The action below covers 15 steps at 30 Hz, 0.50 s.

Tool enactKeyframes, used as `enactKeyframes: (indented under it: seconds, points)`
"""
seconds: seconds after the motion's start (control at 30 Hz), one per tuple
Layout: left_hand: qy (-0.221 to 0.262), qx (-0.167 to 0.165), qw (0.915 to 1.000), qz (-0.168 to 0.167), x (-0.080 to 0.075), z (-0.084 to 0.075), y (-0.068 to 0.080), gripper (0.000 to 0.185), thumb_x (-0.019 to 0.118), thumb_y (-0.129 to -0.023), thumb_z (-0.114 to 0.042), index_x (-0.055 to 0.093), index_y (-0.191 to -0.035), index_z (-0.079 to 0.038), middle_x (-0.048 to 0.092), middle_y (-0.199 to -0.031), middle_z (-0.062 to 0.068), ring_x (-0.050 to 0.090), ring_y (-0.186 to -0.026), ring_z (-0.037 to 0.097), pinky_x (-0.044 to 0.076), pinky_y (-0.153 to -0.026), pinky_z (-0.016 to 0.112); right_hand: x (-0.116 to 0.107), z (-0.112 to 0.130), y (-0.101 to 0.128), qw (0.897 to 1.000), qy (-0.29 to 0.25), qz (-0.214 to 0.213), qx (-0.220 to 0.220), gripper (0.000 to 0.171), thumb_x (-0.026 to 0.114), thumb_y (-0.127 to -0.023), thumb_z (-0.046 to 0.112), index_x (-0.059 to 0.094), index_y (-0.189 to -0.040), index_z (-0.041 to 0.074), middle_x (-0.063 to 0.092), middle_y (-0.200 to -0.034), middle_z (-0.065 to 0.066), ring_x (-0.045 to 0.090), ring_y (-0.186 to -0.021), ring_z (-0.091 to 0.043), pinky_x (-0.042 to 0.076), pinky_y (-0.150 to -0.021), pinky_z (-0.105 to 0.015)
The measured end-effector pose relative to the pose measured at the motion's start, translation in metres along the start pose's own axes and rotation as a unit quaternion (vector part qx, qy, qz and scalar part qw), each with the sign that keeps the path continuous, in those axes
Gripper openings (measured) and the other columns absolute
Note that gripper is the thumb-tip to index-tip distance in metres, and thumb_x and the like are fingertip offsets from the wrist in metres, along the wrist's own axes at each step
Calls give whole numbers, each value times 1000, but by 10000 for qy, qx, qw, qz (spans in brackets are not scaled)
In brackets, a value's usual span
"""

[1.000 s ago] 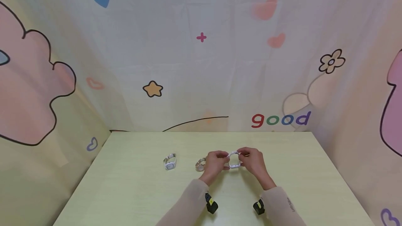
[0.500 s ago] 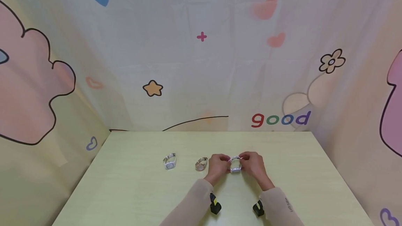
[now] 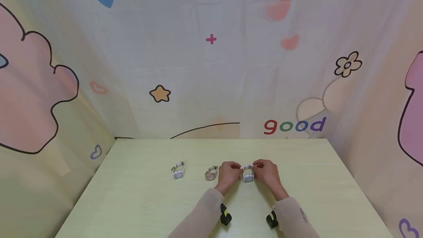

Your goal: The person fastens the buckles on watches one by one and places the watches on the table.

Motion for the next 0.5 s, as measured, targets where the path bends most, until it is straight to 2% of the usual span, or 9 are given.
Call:
enactKeyframes:
  seconds: [0.2, 0.33, 0.5]
  points:
    - [43, 151, 9997, 191, -7, -7, 6, 15, 75, -80, -11, 75, -94, -5, 72, -82, 0, 60, -69, 8, 48, -60, 24, -5, 6, 5, 10000, 58, -7, -65, 27, 59, -93, 15, 68, -111, -4, 72, -103, -20, 69, -74, -17, 55, -63, -27]
    - [170, 340, 9988, 296, -16, -20, 11, 17, 73, -84, -17, 76, -98, -8, 75, -90, 2, 67, -72, 10, 51, -60, 24, -8, 16, 6, 9995, -16, -100, -311, 29, 58, -95, 17, 67, -114, -3, 70, -109, -22, 72, -74, -20, 57, -64, -28]
    - [330, 596, 9970, 365, -28, -36, 16, 15, 71, -87, -21, 76, -99, -12, 75, -97, 1, 70, -79, 10, 53, -61, 23, -11, 28, 10, 9982, -117, -224, -549, 29, 58, -96, 16, 67, -115, -3, 69, -112, -23, 73, -84, -28, 59, -65, -30]
Point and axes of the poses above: each hand's wrist, its own y-axis away from the middle knuckle, its own x-axis out of the palm, z = x × y, the point moved 7 cm from there along -y, towards the middle knuckle
